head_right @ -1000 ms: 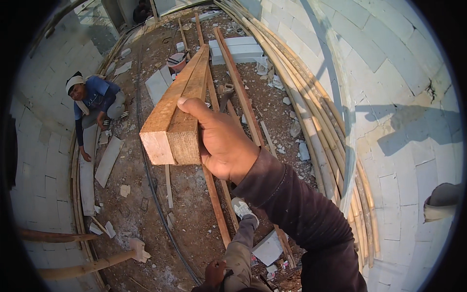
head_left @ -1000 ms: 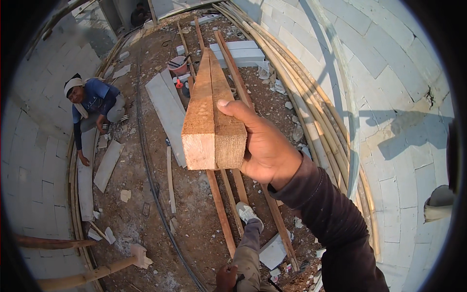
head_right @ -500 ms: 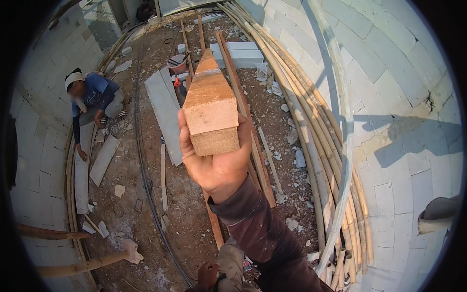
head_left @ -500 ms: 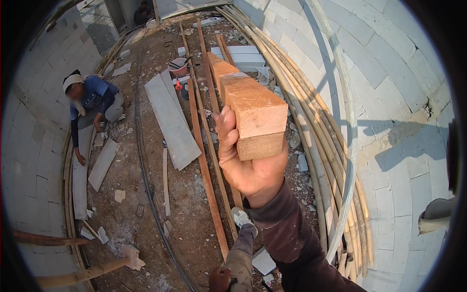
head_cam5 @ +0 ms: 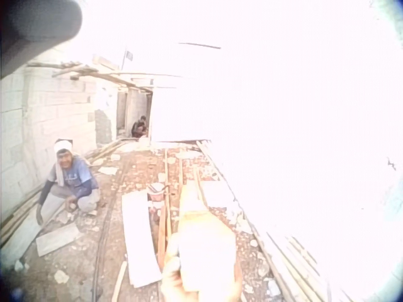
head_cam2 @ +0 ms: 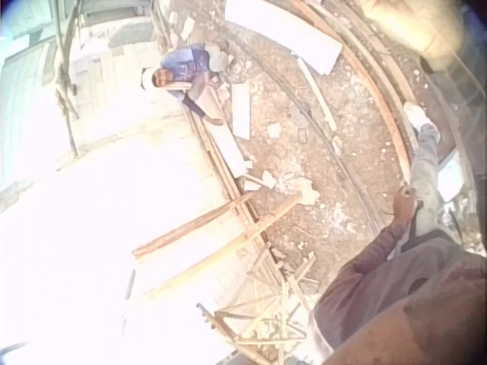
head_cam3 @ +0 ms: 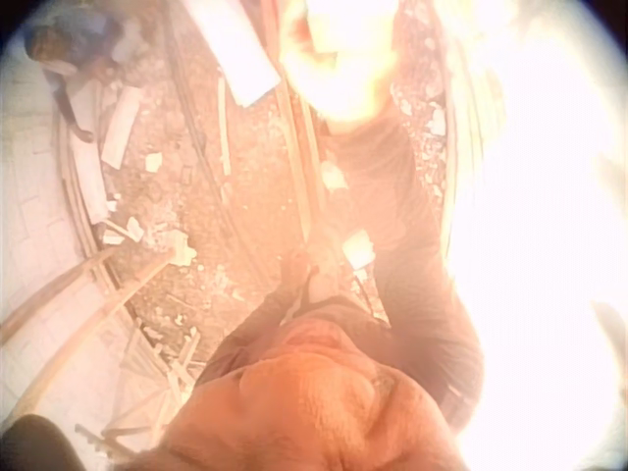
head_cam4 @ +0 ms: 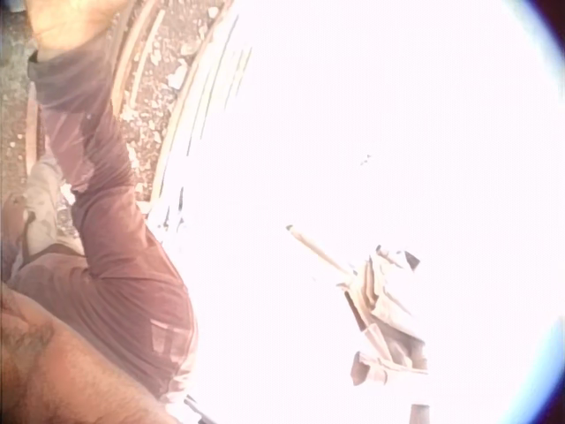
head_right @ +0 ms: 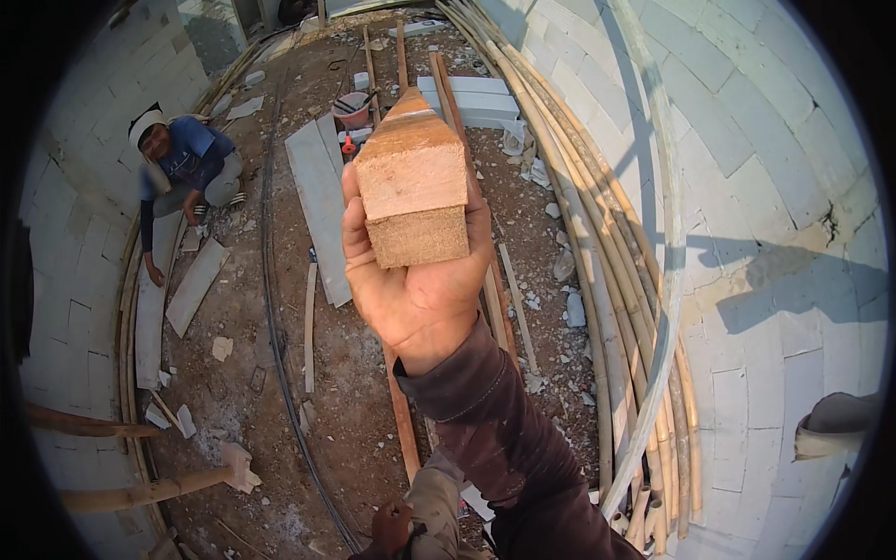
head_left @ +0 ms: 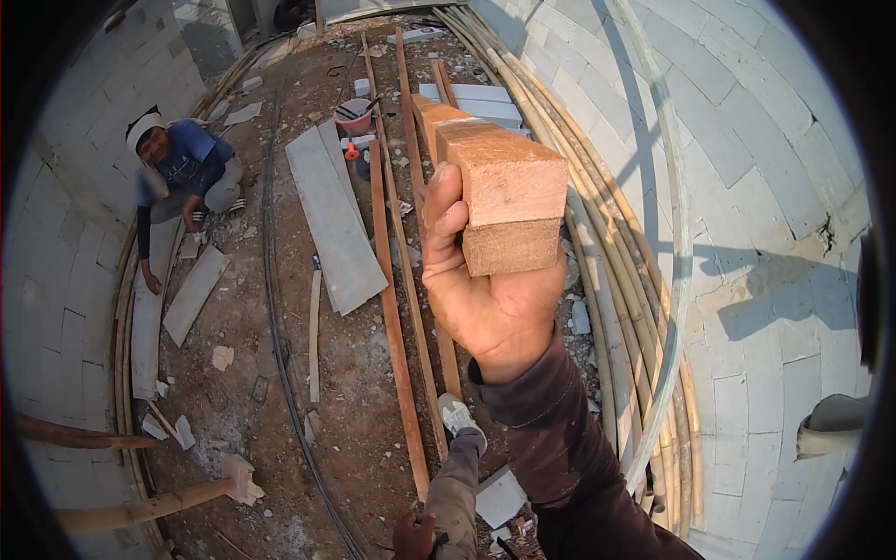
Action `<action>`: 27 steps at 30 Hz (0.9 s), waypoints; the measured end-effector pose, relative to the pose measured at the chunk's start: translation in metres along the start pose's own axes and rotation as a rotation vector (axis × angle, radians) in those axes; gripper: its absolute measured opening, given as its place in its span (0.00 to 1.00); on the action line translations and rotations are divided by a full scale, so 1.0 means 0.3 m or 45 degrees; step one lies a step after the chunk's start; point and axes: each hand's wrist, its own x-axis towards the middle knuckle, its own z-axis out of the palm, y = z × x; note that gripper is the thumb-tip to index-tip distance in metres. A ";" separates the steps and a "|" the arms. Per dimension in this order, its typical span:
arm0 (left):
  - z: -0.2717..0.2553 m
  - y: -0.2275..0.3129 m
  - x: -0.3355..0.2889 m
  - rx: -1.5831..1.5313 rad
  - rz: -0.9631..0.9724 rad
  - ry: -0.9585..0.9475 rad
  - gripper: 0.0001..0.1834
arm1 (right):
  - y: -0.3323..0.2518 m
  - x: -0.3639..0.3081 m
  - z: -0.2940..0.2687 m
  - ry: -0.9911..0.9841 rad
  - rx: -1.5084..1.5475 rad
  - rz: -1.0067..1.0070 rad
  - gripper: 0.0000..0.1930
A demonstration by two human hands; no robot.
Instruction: The person measures a rebar column with a measuring tape, selects wooden planks, aligns a panel on a wooden plank to measure it with the measuring tape, and hammers nails into the panel using a hatchet.
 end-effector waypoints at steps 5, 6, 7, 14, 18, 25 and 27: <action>-0.016 0.068 -0.007 0.075 -0.074 -0.011 0.18 | -0.010 -0.045 -0.048 0.093 0.003 0.090 0.28; -0.014 0.059 -0.008 0.074 -0.072 -0.004 0.18 | -0.008 -0.073 -0.072 0.152 0.029 0.086 0.28; -0.011 0.037 -0.008 0.056 -0.063 0.006 0.20 | -0.005 -0.104 -0.098 0.208 0.054 0.084 0.29; -0.018 0.179 0.174 -0.581 -0.145 -0.369 0.18 | -0.090 -0.397 -0.345 0.270 0.071 0.194 0.36; -0.055 0.663 0.355 -0.921 0.370 -0.635 0.18 | -0.180 -0.395 -0.290 0.282 0.252 0.141 0.42; -0.022 1.094 0.326 -1.107 0.643 -0.791 0.20 | -0.346 0.070 0.324 0.181 0.442 0.130 0.43; 0.008 1.020 0.308 -1.126 0.501 -0.857 0.20 | -0.383 0.168 0.402 0.184 0.264 0.127 0.42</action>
